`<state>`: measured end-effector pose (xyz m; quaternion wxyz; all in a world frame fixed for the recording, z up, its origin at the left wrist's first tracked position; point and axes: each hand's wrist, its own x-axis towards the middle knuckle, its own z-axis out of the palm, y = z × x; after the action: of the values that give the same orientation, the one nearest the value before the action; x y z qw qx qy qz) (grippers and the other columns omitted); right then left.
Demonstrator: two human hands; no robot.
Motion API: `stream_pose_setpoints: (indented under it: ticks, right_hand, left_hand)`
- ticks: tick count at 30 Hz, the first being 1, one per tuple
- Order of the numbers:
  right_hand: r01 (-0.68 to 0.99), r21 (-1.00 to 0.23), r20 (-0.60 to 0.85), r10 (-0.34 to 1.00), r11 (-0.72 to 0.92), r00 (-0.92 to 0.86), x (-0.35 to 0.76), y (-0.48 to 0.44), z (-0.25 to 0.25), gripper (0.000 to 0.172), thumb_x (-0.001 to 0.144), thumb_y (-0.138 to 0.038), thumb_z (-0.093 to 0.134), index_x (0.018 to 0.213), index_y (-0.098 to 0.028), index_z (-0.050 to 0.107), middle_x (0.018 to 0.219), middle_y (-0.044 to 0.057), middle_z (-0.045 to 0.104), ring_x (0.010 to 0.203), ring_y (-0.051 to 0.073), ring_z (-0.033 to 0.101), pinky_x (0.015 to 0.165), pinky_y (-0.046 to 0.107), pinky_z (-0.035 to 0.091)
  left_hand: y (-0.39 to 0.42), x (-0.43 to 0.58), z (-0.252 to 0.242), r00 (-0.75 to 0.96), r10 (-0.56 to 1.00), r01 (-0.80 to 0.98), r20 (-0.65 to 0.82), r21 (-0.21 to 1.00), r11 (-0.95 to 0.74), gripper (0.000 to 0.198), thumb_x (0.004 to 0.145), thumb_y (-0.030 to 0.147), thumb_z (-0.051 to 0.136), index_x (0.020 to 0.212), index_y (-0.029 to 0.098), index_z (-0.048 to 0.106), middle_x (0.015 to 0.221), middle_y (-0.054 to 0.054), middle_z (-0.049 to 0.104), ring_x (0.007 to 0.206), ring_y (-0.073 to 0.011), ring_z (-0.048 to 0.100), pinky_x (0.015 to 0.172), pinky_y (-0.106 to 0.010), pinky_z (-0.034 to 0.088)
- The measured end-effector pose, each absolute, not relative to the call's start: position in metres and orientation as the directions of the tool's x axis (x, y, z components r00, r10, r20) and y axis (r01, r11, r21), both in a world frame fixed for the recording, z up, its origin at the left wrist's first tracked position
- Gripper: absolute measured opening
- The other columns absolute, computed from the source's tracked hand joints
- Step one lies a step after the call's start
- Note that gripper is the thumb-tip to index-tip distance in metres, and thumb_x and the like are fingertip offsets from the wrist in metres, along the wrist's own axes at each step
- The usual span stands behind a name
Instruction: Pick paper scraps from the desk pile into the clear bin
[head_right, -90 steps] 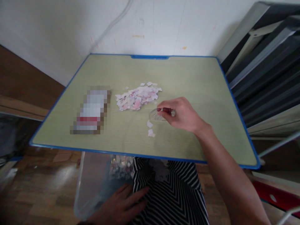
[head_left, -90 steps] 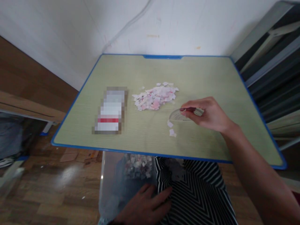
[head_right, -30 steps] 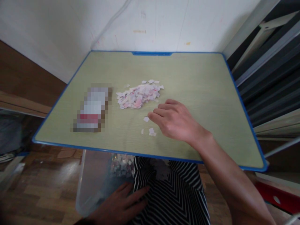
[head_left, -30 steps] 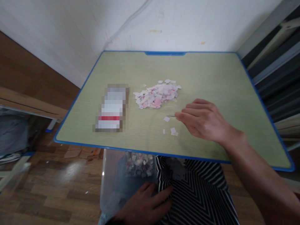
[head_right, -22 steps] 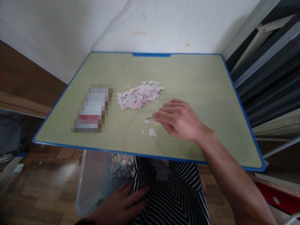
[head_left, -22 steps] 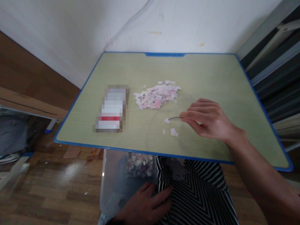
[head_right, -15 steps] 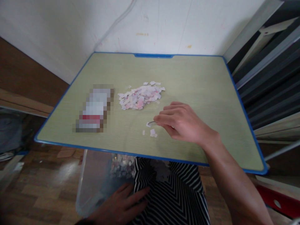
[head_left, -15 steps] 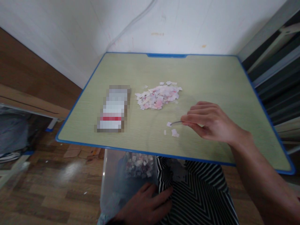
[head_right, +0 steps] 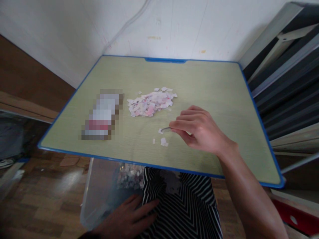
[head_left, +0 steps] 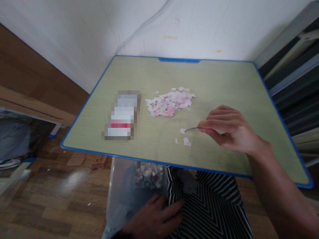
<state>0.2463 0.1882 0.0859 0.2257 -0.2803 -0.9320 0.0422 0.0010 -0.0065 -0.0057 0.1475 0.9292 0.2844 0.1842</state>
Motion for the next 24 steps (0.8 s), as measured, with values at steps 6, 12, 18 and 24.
stream_pose_setpoints:
  ticks: [6, 12, 18, 24]
  right_hand:
    - [0.484, -0.195, 0.408, 0.519, 0.853, -0.751, 0.2454, 0.1896, 0.0835, 0.011, 0.087, -0.02, 0.053, 0.079, -0.02, 0.061, 0.06, -0.001, 0.062, 0.058, 0.014, 0.054, 0.062, 0.029, 0.039]
    - [0.487, -0.2, 0.378, 0.526, 0.85, -0.762, 0.2454, 0.1892, 0.0839, 0.011, 0.086, -0.018, 0.054, 0.078, -0.021, 0.061, 0.06, -0.001, 0.062, 0.057, 0.013, 0.052, 0.063, 0.028, 0.038]
    - [0.504, -0.086, 0.396, 0.494, 0.86, -0.774, 0.2457, 0.189, 0.0859, 0.015, 0.086, -0.014, 0.05, 0.078, -0.021, 0.06, 0.062, 0.0, 0.063, 0.061, 0.014, 0.056, 0.064, 0.029, 0.038]
    - [0.476, -0.088, 0.392, 0.469, 0.875, -0.791, 0.247, 0.1872, 0.0884, 0.015, 0.086, -0.013, 0.05, 0.078, -0.021, 0.06, 0.061, -0.001, 0.063, 0.062, 0.014, 0.057, 0.066, 0.029, 0.04]
  left_hand:
    - [-0.0051, 0.0004, -0.0067, 0.788, 0.569, 0.462, 0.233, 0.387, -0.798, 0.022, 0.096, 0.014, 0.035, 0.099, 0.018, 0.057, 0.12, -0.001, 0.059, 0.069, -0.0201, 0.053, 0.061, -0.033, 0.044]
    - [-0.0055, 0.0017, -0.0043, 0.769, 0.583, 0.46, 0.26, 0.408, -0.789, 0.022, 0.095, 0.012, 0.036, 0.096, 0.017, 0.057, 0.117, 0.0, 0.06, 0.068, -0.02, 0.051, 0.061, -0.032, 0.043]
    - [-0.0081, 0.0027, -0.0066, 0.787, 0.571, 0.46, 0.233, 0.395, -0.796, 0.014, 0.092, 0.013, 0.045, 0.097, 0.018, 0.057, 0.12, -0.001, 0.057, 0.069, -0.0197, 0.051, 0.062, -0.032, 0.043]
    - [-0.0088, 0.001, -0.0096, 0.796, 0.564, 0.454, 0.219, 0.398, -0.797, 0.015, 0.09, 0.014, 0.046, 0.101, 0.018, 0.056, 0.122, -0.001, 0.057, 0.068, -0.0205, 0.052, 0.059, -0.034, 0.044]
